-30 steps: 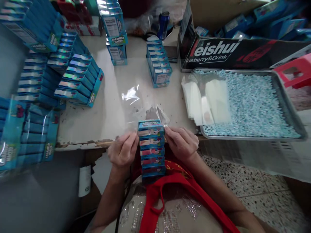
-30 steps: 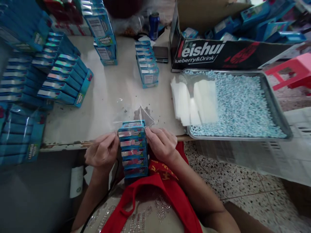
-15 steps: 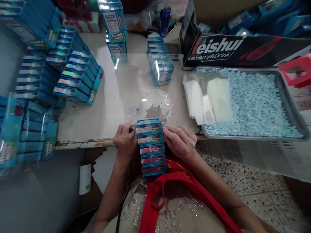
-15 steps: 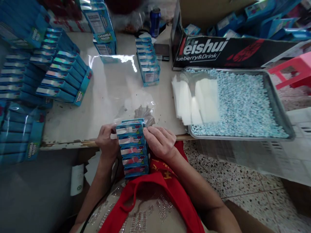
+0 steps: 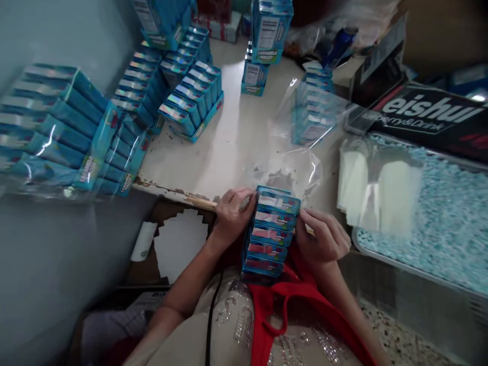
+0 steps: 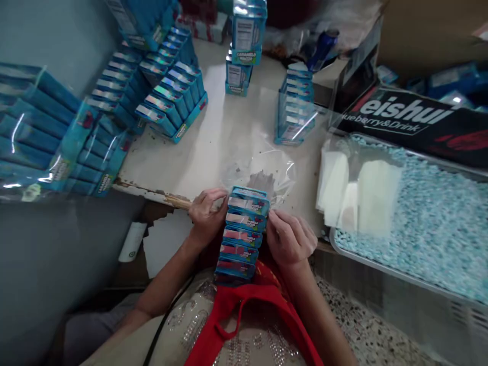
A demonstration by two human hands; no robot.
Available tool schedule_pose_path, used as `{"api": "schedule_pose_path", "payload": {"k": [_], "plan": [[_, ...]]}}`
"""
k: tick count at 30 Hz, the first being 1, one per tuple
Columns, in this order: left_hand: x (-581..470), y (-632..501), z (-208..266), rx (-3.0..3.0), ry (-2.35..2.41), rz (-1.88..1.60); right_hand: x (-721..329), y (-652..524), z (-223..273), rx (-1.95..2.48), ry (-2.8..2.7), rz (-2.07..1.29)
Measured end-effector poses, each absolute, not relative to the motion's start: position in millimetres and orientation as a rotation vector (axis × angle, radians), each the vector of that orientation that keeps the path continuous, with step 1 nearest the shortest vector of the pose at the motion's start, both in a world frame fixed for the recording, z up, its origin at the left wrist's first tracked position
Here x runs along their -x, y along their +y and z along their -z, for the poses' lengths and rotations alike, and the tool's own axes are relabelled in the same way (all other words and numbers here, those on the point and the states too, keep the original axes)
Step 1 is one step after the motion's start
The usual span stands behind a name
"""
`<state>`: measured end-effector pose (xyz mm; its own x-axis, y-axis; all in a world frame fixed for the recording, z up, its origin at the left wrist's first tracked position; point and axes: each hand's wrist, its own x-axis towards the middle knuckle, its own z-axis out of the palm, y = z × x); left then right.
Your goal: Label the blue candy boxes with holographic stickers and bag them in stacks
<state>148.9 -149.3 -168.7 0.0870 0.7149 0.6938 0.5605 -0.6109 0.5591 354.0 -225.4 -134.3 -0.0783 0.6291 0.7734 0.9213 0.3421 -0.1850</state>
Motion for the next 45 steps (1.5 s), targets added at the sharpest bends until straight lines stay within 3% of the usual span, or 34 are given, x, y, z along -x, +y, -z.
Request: {"api": "schedule_pose_path", "payload": {"k": [8, 14, 23, 29, 39, 45], "plan": [[-141, -154, 182, -2.293, 1.357, -1.482, -343, -220, 141, 1.410, -1.609, 0.439], [-151, -147, 185, -2.051, 1.681, -1.321, -346, -225, 140, 1.369, -1.720, 0.377], [-131, -140, 174, -2.517, 1.461, -0.730, -337, -219, 144, 1.449, -1.548, 0.360], [-127, -137, 170, -2.580, 1.427, -0.576, -337, -215, 156, 1.591, -1.486, 0.140], [-118, -133, 157, -2.626, 1.409, -0.253, -341, -234, 155, 1.495, -1.650, 0.140], [-113, -149, 161, -2.718, 1.292, -0.253, -347, -246, 158, 1.535, -1.707, 0.120]]}}
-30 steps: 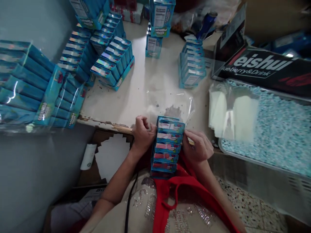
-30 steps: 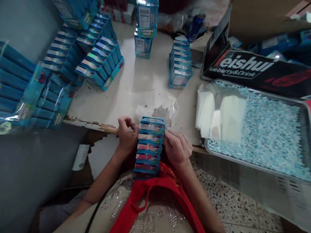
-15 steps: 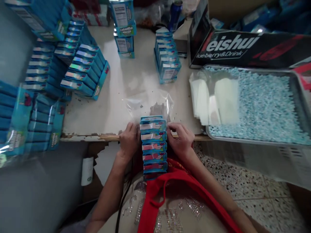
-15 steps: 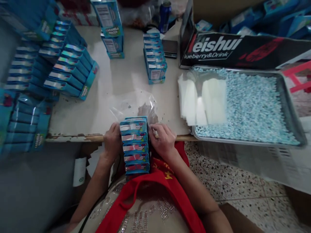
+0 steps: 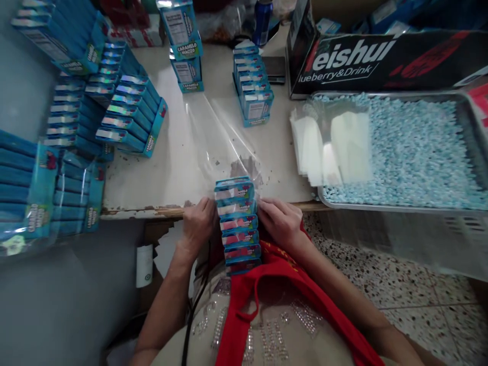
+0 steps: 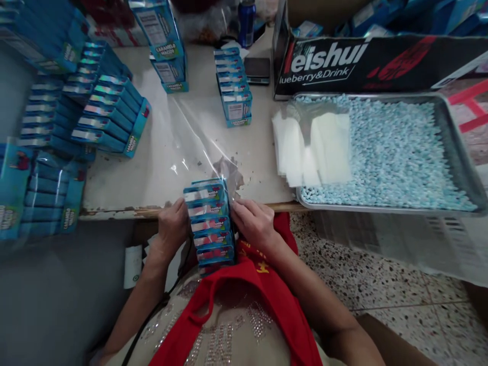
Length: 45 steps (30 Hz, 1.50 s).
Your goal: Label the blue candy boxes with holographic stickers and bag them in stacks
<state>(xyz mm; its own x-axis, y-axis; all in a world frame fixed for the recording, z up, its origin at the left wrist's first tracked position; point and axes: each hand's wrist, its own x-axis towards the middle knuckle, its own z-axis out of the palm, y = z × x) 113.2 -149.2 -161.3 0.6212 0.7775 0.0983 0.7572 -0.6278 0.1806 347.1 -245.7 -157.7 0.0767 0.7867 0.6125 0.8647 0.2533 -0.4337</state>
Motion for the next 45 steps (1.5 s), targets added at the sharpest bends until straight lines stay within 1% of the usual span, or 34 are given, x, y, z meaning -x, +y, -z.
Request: {"api": "schedule_pose_path", "payload": {"k": [4, 10, 17, 21, 25, 28, 30, 33, 37, 39, 41, 43, 45], "plan": [[-110, -171, 164, -2.708, 1.236, -0.290, -348, -247, 162, 1.633, -1.725, 0.053], [-98, -184, 168, -2.644, 1.153, -0.318, -350, -273, 172, 1.420, -1.795, -0.009], [-85, -205, 172, -2.783, 0.895, -0.159, -360, -299, 189, 1.372, -1.876, -0.028], [-79, -240, 171, -2.696, 0.784, -0.187, -369, -323, 179, 1.328, -1.915, -0.287], [-81, -263, 171, -2.359, 0.851, -0.297, -376, -344, 171, 1.296, -1.943, -0.548], [-96, -269, 171, -2.017, 1.012, -0.498, -368, -343, 180, 1.330, -1.721, -0.831], [-109, -267, 168, -1.884, 1.080, -0.573, -357, -333, 189, 1.311, -1.506, -0.957], [-125, -251, 159, -1.841, 1.221, -0.644, -344, -308, 192, 1.344, -1.346, -0.968], [-127, -217, 147, -1.865, 1.363, -0.640, -359, -285, 176, 1.430, -1.319, -0.938], [-120, -209, 147, -1.849, 1.339, -0.653, -376, -286, 171, 1.454, -1.342, -0.924], [-112, -208, 152, -1.811, 1.268, -0.743, -387, -291, 172, 1.473, -1.380, -0.900], [-109, -209, 160, -1.827, 1.194, -0.811, -386, -294, 181, 1.467, -1.423, -0.865], [-114, -208, 167, -1.899, 1.181, -0.774, -374, -290, 192, 1.453, -1.465, -0.841]]}}
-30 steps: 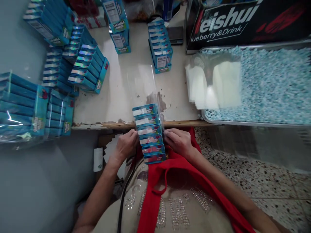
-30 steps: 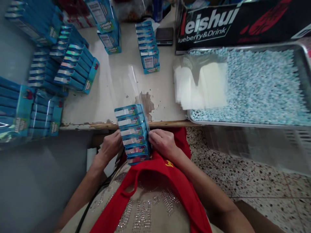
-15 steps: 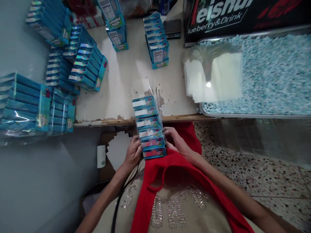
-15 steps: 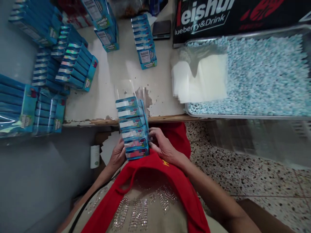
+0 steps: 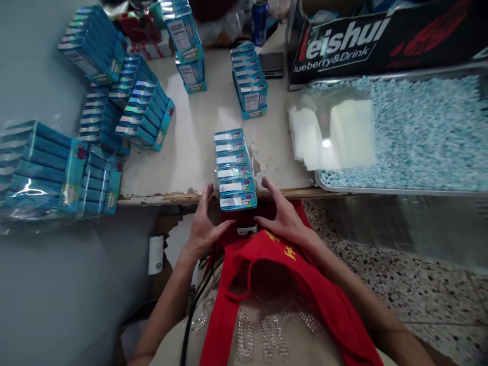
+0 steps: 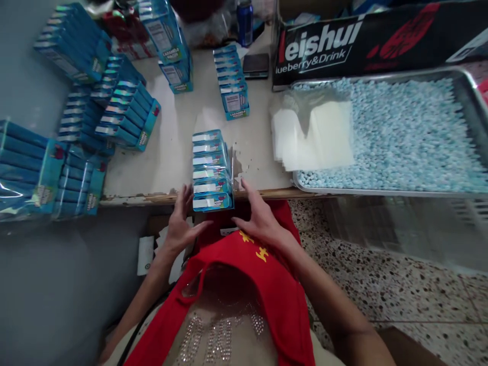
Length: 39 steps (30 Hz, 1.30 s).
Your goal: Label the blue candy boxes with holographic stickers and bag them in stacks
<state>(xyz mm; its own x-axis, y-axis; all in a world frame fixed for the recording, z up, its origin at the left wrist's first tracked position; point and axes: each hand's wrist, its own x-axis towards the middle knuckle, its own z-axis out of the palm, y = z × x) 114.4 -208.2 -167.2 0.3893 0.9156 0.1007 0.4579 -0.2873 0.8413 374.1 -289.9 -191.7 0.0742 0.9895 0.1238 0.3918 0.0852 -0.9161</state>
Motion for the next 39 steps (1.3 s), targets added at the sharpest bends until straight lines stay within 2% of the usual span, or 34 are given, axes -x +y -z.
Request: {"api": "schedule_pose_path", "payload": {"k": [4, 10, 17, 20, 24, 28, 33, 36, 39], "plan": [[-137, -200, 168, -1.877, 1.227, -0.656, -347, -271, 201, 1.466, -1.448, -0.822], [-148, -223, 154, -1.549, 1.314, -0.906, -334, -281, 186, 1.403, -1.121, -0.840], [-137, -235, 165, -1.553, 1.362, -0.867, -348, -291, 184, 1.484, -1.078, -0.964], [-129, -221, 145, -1.582, 1.216, -0.865, -363, -287, 168, 1.346, -1.123, -1.037], [-133, -198, 104, -1.928, 1.233, -1.059, -371, -276, 144, 1.386, -1.153, -0.760], [-151, -170, 87, -2.471, 1.042, -0.913, -370, -258, 138, 1.476, -1.343, -0.523], [-158, -154, 90, -2.667, 0.943, -0.831, -373, -245, 145, 1.533, -1.439, -0.468], [-161, -153, 85, -2.669, 0.974, -0.723, -374, -238, 145, 1.503, -1.382, -0.551], [-166, -145, 75, -2.501, 1.060, -0.610, -373, -230, 144, 1.368, -1.221, -0.809]]}}
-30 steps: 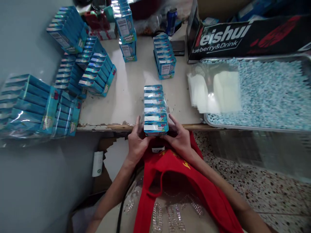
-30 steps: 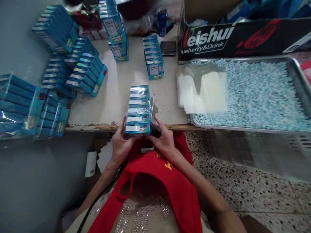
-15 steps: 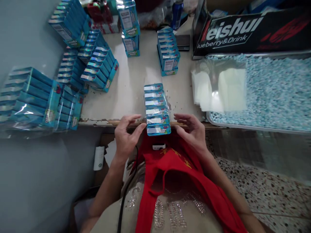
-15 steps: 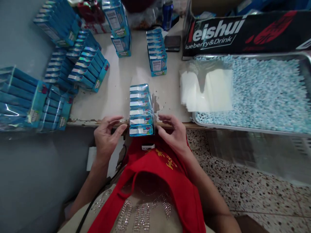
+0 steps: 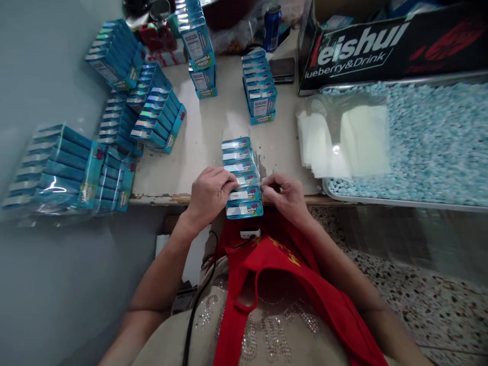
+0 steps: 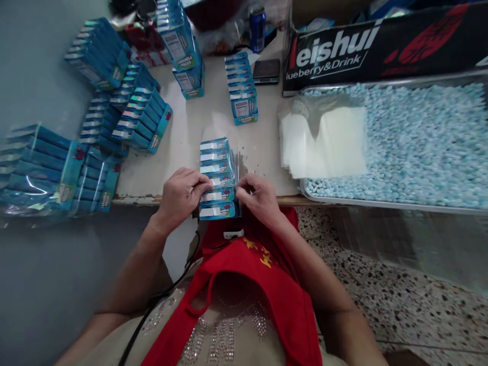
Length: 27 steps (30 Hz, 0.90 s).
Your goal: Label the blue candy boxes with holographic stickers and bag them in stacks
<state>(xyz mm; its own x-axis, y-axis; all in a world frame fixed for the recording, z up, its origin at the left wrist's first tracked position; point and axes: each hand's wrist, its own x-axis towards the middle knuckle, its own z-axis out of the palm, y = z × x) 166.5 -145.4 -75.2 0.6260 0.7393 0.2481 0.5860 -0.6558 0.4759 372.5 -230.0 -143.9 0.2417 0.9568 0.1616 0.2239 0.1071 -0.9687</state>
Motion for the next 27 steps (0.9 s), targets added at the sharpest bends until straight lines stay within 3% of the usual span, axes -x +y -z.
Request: {"api": "schedule_pose_path", "payload": {"k": [5, 8, 14, 18, 27], "plan": [[-171, -120, 65, -2.022, 1.003, -0.313, -363, -223, 147, 1.069, -0.763, -1.381], [-172, -121, 64, -2.024, 0.996, -0.304, -362, -222, 149, 0.937, -0.535, -1.542], [-185, -160, 62, -2.669, 0.927, -0.642, -367, -234, 154, 0.958, -0.550, -1.474], [-195, -167, 55, -3.011, 0.680, -0.360, -364, -239, 158, 1.002, -0.583, -1.424], [-203, -151, 40, -3.212, 0.501, -0.121, -373, -226, 161, 0.926, -0.657, -1.587]]}}
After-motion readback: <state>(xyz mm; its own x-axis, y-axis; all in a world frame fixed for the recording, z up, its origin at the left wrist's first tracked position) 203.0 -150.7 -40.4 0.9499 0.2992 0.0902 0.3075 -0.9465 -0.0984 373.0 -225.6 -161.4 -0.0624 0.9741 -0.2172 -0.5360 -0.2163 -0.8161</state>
